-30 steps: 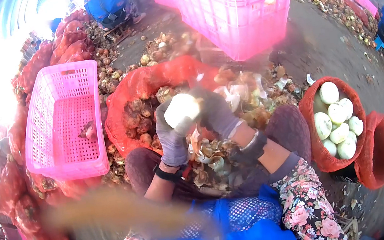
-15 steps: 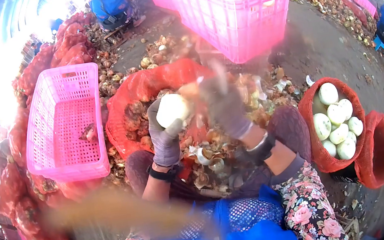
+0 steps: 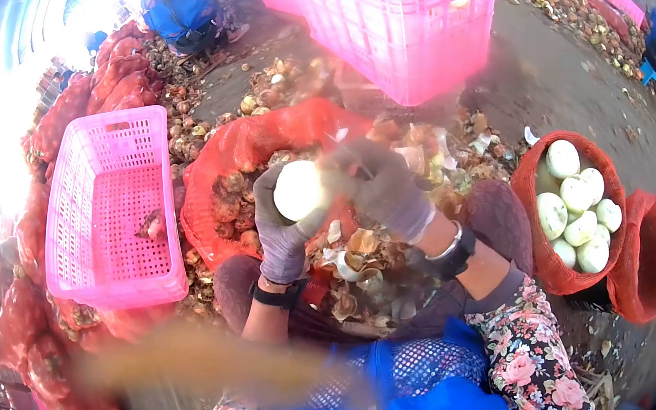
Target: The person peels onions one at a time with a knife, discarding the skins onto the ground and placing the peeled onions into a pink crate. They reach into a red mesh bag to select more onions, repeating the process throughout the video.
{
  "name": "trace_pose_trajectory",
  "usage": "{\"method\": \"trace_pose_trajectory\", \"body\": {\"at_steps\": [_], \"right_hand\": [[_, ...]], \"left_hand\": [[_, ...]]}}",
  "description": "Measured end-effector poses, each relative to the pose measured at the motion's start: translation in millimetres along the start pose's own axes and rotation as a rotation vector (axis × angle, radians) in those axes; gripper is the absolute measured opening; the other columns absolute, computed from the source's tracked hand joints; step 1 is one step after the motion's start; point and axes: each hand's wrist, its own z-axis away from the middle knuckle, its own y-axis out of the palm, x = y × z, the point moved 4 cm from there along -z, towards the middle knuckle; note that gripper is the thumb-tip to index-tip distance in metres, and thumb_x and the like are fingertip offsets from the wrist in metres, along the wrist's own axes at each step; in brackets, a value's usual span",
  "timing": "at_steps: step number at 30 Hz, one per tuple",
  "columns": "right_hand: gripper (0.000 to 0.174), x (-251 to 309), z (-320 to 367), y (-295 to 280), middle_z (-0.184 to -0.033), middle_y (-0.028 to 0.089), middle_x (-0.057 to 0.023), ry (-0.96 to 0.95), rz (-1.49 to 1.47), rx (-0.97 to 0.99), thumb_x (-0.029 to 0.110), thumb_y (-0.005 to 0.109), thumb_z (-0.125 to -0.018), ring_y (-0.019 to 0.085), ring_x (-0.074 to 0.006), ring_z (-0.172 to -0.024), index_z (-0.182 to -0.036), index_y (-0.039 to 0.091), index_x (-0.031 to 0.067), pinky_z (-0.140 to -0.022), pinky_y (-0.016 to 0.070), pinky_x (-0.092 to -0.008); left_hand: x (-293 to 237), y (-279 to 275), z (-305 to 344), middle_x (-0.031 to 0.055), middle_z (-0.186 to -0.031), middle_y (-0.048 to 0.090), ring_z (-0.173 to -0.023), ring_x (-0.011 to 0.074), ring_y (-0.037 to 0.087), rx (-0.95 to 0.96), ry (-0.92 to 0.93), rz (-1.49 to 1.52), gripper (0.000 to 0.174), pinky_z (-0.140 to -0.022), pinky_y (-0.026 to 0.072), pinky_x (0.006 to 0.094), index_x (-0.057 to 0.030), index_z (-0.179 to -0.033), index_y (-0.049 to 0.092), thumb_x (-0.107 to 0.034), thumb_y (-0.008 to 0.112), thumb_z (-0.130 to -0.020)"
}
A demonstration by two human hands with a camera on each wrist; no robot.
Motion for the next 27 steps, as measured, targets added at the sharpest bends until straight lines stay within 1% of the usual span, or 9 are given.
{"method": "trace_pose_trajectory", "body": {"at_steps": [3, 5, 8, 9, 12, 13, 16, 22, 27], "right_hand": [[0.018, -7, -1, -5, -0.078, 0.064, 0.0007, -0.135, 0.119, -0.096, 0.013, 0.070, -0.086, 0.062, -0.0089, -0.072, -0.102, 0.068, 0.0060, -0.061, 0.0524, -0.0245], [0.018, -15, -13, -22, -0.079, 0.066, -0.0010, 0.055, 0.495, -0.032, 0.013, 0.067, -0.089, 0.063, -0.0089, -0.073, -0.105, 0.067, 0.0052, -0.056, 0.0520, -0.0242], [0.014, -9, -8, -36, -0.078, 0.067, -0.0027, 0.192, -0.664, -0.289, 0.014, 0.062, -0.092, 0.063, -0.0080, -0.069, -0.102, 0.065, 0.0042, -0.046, 0.0494, -0.0234], [0.013, 39, -12, -36, -0.077, 0.067, -0.0027, 0.320, -0.746, -0.347, 0.014, 0.062, -0.092, 0.063, -0.0083, -0.068, -0.101, 0.065, 0.0045, -0.046, 0.0488, -0.0234], [0.018, 2, -12, -52, -0.074, 0.066, -0.0038, 0.234, -0.082, 0.067, 0.016, 0.064, -0.090, 0.064, -0.0135, -0.067, -0.104, 0.065, 0.0044, -0.054, 0.0505, -0.0275], [0.019, -5, -13, -54, -0.073, 0.066, -0.0043, 0.138, 0.331, 0.069, 0.016, 0.064, -0.090, 0.064, -0.0145, -0.068, -0.105, 0.065, 0.0045, -0.057, 0.0508, -0.0286], [0.031, -21, -13, -48, -0.085, 0.068, -0.0090, 0.013, 0.459, -0.021, 0.018, 0.065, -0.087, 0.066, -0.0193, -0.073, -0.116, 0.063, 0.0061, -0.068, 0.0530, -0.0313], [0.046, -26, 3, -2, -0.113, 0.065, -0.0130, -0.179, 0.328, 0.014, 0.012, 0.062, -0.089, 0.067, -0.0287, -0.089, -0.134, 0.054, 0.0109, -0.079, 0.0553, -0.0345], [0.048, -6, 20, 33, -0.119, 0.064, -0.0113, -0.135, 0.433, 0.051, 0.005, 0.053, -0.092, 0.066, -0.0315, -0.099, -0.138, 0.051, 0.0146, -0.084, 0.0556, -0.0373]], "left_hand": [[-3, 0, 3, 0.0089, -0.127, 0.055, -0.115, 0.0213, 0.057, -0.011, 0.021, -0.030, 0.076, -0.100, 0.0484, 0.0370, -0.0051, -0.132, 0.046, -0.031, 0.083, -0.071], [-4, -2, 3, 0.0100, -0.127, 0.055, -0.116, 0.0230, 0.057, -0.014, -0.061, 0.180, 0.076, -0.102, 0.0482, 0.0390, -0.0049, -0.133, 0.046, -0.033, 0.082, -0.072], [-14, -2, 6, 0.0121, -0.129, 0.055, -0.120, 0.0262, 0.056, -0.032, -0.231, 0.642, 0.079, -0.104, 0.0477, 0.0433, -0.0041, -0.136, 0.044, -0.036, 0.081, -0.074], [-9, -2, 9, 0.0114, -0.123, 0.057, -0.116, 0.0249, 0.057, -0.029, -0.201, 0.675, 0.054, -0.106, 0.0457, 0.0415, -0.0031, -0.132, 0.048, -0.032, 0.064, -0.089], [-4, 1, 12, 0.0133, -0.127, 0.056, -0.121, 0.0267, 0.056, 0.003, -0.268, 0.830, 0.048, -0.106, 0.0459, 0.0422, -0.0022, -0.133, 0.047, -0.032, 0.054, -0.096], [-1, 1, 11, 0.0139, -0.132, 0.054, -0.125, 0.0287, 0.054, 0.058, -0.229, 0.910, 0.045, -0.106, 0.0456, 0.0431, -0.0018, -0.136, 0.045, -0.031, 0.044, -0.102], [5, 2, 10, 0.0133, -0.135, 0.052, -0.127, 0.0289, 0.052, 0.074, -0.230, 0.923, 0.045, -0.108, 0.0442, 0.0448, -0.0025, -0.138, 0.043, -0.029, 0.043, -0.102], [15, 5, 15, 0.0134, -0.133, 0.052, -0.127, 0.0275, 0.051, 0.048, -0.316, 0.948, 0.049, -0.108, 0.0452, 0.0445, -0.0035, -0.139, 0.042, -0.027, 0.052, -0.098], [-3, 8, 9, 0.0122, -0.131, 0.053, -0.120, 0.0267, 0.055, -0.013, -0.298, 0.635, 0.080, -0.104, 0.0468, 0.0420, -0.0022, -0.139, 0.040, -0.034, 0.079, -0.076]]}}
